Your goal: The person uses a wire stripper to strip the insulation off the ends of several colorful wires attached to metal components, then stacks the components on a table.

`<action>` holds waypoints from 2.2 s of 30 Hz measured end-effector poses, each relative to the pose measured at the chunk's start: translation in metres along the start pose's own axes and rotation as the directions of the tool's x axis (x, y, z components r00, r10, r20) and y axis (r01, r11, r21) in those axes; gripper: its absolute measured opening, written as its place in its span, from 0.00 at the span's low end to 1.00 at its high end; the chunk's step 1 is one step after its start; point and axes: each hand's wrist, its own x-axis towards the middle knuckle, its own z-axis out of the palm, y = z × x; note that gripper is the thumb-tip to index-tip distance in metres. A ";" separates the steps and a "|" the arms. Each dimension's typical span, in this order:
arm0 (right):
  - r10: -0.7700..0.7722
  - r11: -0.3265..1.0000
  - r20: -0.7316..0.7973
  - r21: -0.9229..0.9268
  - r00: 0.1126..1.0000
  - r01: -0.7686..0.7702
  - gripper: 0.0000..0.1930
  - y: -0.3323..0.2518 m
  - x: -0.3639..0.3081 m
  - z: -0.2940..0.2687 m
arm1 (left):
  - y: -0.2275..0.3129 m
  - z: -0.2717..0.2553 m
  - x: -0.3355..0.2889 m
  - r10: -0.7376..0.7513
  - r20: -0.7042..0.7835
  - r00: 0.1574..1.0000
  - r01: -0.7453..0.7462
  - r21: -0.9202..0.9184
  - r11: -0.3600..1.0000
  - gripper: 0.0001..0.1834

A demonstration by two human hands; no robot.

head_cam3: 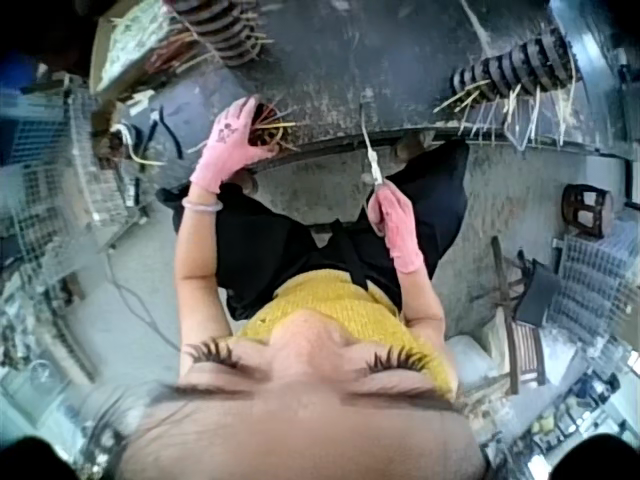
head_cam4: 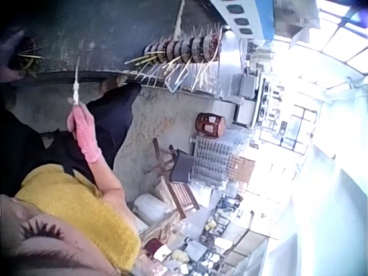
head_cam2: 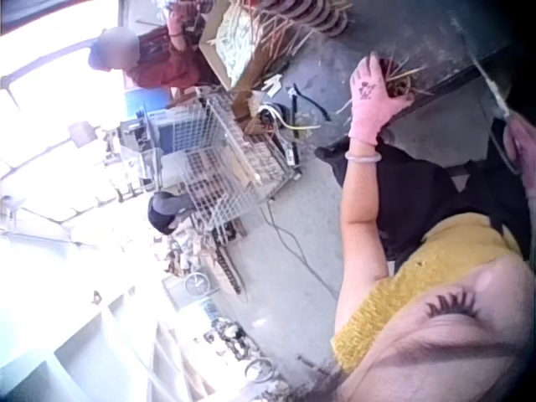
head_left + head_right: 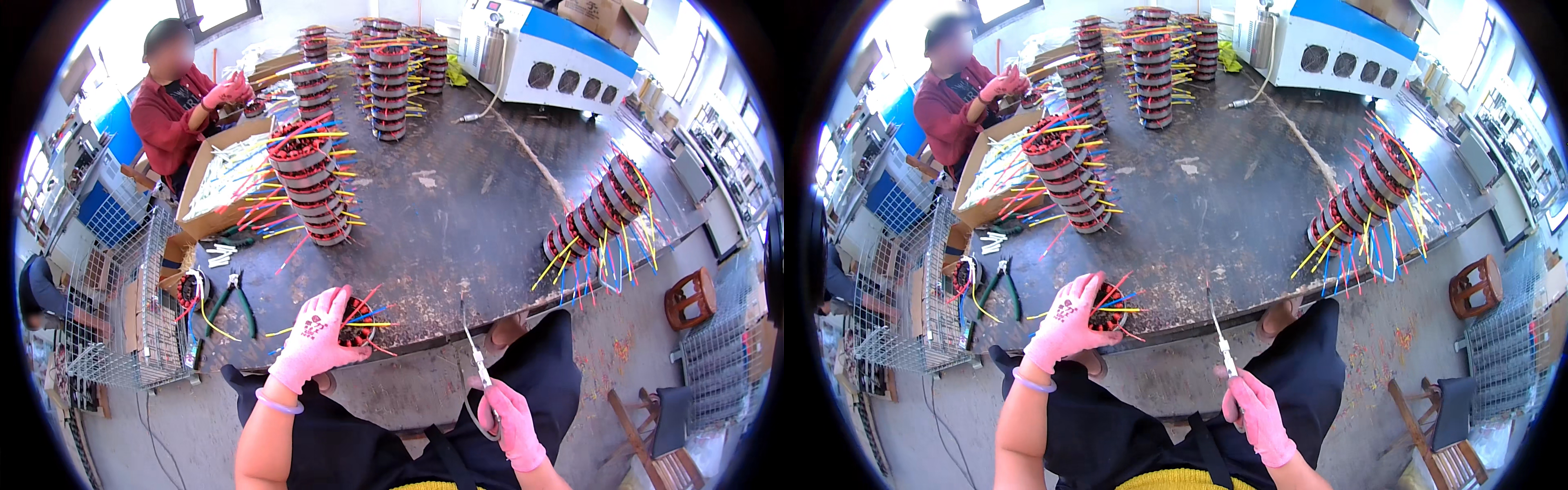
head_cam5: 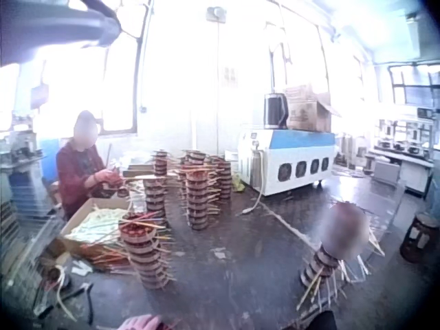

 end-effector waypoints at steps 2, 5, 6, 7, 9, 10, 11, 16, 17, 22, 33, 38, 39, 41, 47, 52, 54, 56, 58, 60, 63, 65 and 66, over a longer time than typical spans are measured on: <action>0.003 1.000 -0.003 -0.003 1.000 -0.003 0.20 0.000 0.001 0.001 | 0.000 -0.001 0.001 -0.009 0.014 1.000 0.009 -0.005 1.000 0.54; -0.018 1.000 0.001 0.004 1.000 0.018 0.21 -0.001 0.003 0.003 | 0.001 -0.003 0.003 -0.006 0.027 1.000 0.006 -0.007 1.000 0.53; -0.029 1.000 0.004 0.009 1.000 0.029 0.21 -0.001 0.003 0.003 | 0.001 -0.002 0.003 -0.005 0.025 1.000 0.005 -0.006 1.000 0.53; -0.019 1.000 0.020 0.015 1.000 0.019 0.21 0.002 0.004 0.002 | 0.000 -0.001 0.003 -0.003 0.023 1.000 0.003 -0.006 1.000 0.53; -0.007 1.000 0.039 0.022 0.999 0.006 0.20 0.006 0.004 -0.001 | -0.001 -0.002 0.005 0.037 0.009 0.999 -0.037 0.030 0.999 0.53; -0.016 1.000 0.045 0.027 0.999 0.015 0.20 0.006 0.004 -0.003 | -0.002 -0.003 0.007 0.071 0.000 0.997 -0.071 0.069 0.995 0.53; -0.002 0.999 0.056 0.034 0.998 0.000 0.20 0.008 0.001 -0.001 | -0.003 -0.003 0.001 0.088 0.009 0.996 -0.088 0.103 0.991 0.54; 0.101 0.995 0.132 -0.009 0.986 -0.100 0.19 0.010 -0.010 0.009 | -0.009 -0.016 -0.003 0.066 0.021 0.998 -0.067 0.066 0.996 0.52; 0.089 0.995 0.142 0.020 0.986 -0.093 0.18 0.017 -0.011 0.009 | -0.010 -0.015 -0.001 0.072 0.026 0.997 -0.073 0.056 0.996 0.52; 0.208 0.970 0.175 0.086 0.962 -0.225 0.18 0.034 -0.019 0.013 | -0.007 -0.007 0.006 0.094 0.011 0.996 -0.094 0.048 0.994 0.53; 0.230 0.971 0.233 0.011 0.945 -0.239 0.18 0.045 -0.017 0.025 | -0.011 -0.012 0.007 0.099 0.011 0.995 -0.099 0.032 0.995 0.51; 0.206 0.976 0.242 0.016 0.948 -0.216 0.18 0.050 -0.015 0.028 | -0.011 -0.013 0.007 0.090 0.034 0.995 -0.091 0.020 0.996 0.51; 0.204 0.976 0.247 0.021 0.947 -0.216 0.18 0.049 -0.015 0.028 | -0.011 -0.013 0.006 0.084 0.038 0.996 -0.085 0.021 0.996 0.51; 0.202 0.977 0.247 0.023 0.948 -0.214 0.18 0.050 -0.015 0.028 | -0.011 -0.012 0.004 0.083 0.029 0.996 -0.083 0.011 0.996 0.51; 0.209 0.977 0.207 -0.006 0.956 -0.213 0.18 0.046 -0.016 0.029 | -0.004 -0.002 0.007 0.010 -0.017 1.000 -0.011 -0.057 0.998 0.52; 0.198 0.975 0.191 0.058 0.961 -0.213 0.17 0.048 -0.016 0.026 | 0.005 0.008 0.006 -0.019 -0.066 0.998 0.023 0.054 0.998 0.53; 0.210 0.977 0.180 -0.009 0.961 -0.212 0.17 0.041 -0.016 0.026 | 0.004 0.011 0.006 0.001 -0.087 0.996 0.005 0.065 0.998 0.53; 0.215 0.976 0.179 -0.029 0.960 -0.214 0.17 0.040 -0.016 0.026 | 0.004 0.012 0.007 0.002 -0.096 0.995 0.005 0.068 0.998 0.53; 0.215 0.976 0.188 -0.003 0.958 -0.218 0.17 0.040 -0.016 0.027 | 0.005 0.012 0.007 -0.017 -0.093 0.996 0.023 0.063 0.998 0.53; 0.192 0.981 0.203 0.002 0.960 -0.196 0.17 0.051 -0.015 0.024 | 0.006 0.011 0.009 -0.021 -0.069 0.997 0.024 0.038 0.999 0.54; 0.194 0.977 0.229 0.043 0.954 -0.209 0.17 0.054 -0.017 0.028 | 0.001 0.000 0.004 -0.020 -0.008 1.000 0.020 -0.015 1.000 0.56; 0.185 0.980 0.241 0.027 0.953 -0.197 0.17 0.054 -0.015 0.028 | -0.004 -0.006 0.002 -0.005 0.012 1.000 0.005 -0.005 1.000 0.57; 0.174 0.982 0.249 0.034 0.953 -0.188 0.17 0.055 -0.013 0.027 | -0.005 -0.009 0.002 -0.006 0.019 1.000 0.006 -0.008 1.000 0.56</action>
